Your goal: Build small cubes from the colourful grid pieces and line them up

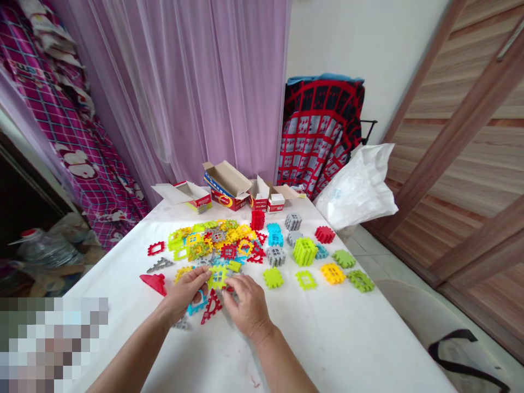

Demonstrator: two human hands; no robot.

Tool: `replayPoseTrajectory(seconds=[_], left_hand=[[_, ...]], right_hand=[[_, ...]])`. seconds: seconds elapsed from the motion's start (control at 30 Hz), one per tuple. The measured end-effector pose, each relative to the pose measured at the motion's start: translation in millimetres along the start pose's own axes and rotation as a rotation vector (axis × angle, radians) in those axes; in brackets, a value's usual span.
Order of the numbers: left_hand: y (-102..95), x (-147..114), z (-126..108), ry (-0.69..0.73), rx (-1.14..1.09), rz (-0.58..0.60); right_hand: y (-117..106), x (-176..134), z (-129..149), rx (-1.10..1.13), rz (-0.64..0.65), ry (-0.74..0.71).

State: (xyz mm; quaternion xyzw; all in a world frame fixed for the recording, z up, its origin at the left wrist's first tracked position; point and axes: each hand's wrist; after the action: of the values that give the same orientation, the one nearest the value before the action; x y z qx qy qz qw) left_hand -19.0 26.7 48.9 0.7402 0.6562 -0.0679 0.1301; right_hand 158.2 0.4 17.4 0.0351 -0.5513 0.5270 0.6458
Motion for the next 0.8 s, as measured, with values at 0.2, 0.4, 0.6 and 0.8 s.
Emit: replayPoseTrajectory(seconds=[0.2, 0.4, 0.6, 0.8], left_hand=[[1.1, -1, -2, -0.005, -0.017, -0.008], [2.8, -3, -6, -0.026, -0.008, 0.056], [4.8, -3, -4, -0.013, 0.017, 0.080], [4.5, -8, -8, 0.065, 0.101, 0.015]], right_hand=[[-7, 1, -4, 0.027, 0.086, 0.091], [-17, 3, -6, -0.013, 0.181, 0.152], [-15, 3, 3, -0.124, 0.150, 0.138], [-24, 0, -4, -0.207, 0.039, 0.224]])
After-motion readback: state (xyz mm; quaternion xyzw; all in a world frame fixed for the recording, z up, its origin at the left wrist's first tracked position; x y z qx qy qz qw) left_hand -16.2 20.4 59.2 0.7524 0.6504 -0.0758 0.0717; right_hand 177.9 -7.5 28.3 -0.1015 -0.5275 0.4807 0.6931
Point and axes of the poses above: each hand's wrist, its own x-axis towards the middle knuckle, its own y-axis out of the palm, z = x × y, and after that the axes turned 7 degrees about -x, right-handed
